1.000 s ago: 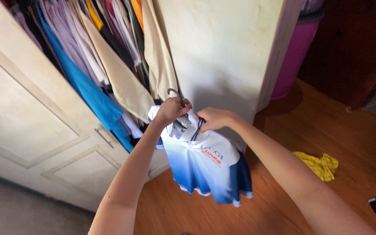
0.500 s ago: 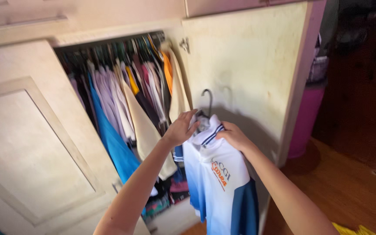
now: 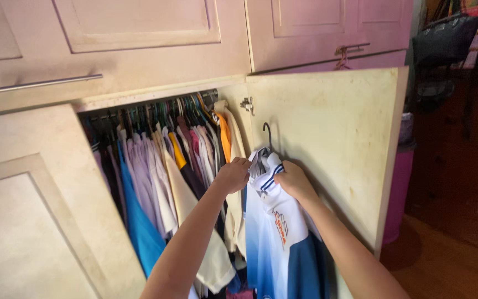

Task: The person picks up a shirt and a sweater from a pile, places them on hangers, and hangs them inside a closet.

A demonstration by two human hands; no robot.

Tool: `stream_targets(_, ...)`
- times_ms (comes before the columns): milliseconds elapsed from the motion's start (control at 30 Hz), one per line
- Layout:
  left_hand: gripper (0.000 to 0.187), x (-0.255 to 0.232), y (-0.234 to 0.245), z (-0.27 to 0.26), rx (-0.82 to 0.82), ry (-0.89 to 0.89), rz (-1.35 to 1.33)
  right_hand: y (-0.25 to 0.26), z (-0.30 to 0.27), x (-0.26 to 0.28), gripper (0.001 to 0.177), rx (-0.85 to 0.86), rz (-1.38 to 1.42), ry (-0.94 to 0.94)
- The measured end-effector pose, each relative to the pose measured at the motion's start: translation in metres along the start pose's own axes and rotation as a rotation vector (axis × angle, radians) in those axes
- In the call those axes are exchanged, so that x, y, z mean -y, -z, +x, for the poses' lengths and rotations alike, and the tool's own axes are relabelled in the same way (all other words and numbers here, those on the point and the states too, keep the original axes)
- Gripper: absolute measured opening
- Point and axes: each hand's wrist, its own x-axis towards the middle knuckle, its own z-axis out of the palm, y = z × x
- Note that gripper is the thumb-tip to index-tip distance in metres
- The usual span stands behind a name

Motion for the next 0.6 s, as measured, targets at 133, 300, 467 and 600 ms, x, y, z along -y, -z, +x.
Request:
stream_targets(133,0.037,0.031,-0.026,0.041,0.071,0.043,0.09,-0.014,0.044,-0.019,0.023,-0.034,-0.124,0.066)
stream_targets(300,0.045,0.072,-0.079,0.097,0.255,0.192,-0.014,-0.022,0.082,-0.035,0.029,-0.072,-0.268,0.206)
stream_targets(467,0.051,0.147,-0.129,0.143,0.433,0.21,0.039,-0.014,0.116,-0.017,0.026,0.042,-0.236,0.064)
stream_targets(600,0.047,0.176,-0.156,0.168,0.059,0.164,-0.005,-0.022,0.137,-0.018,0.025,0.062,-0.227,0.083)
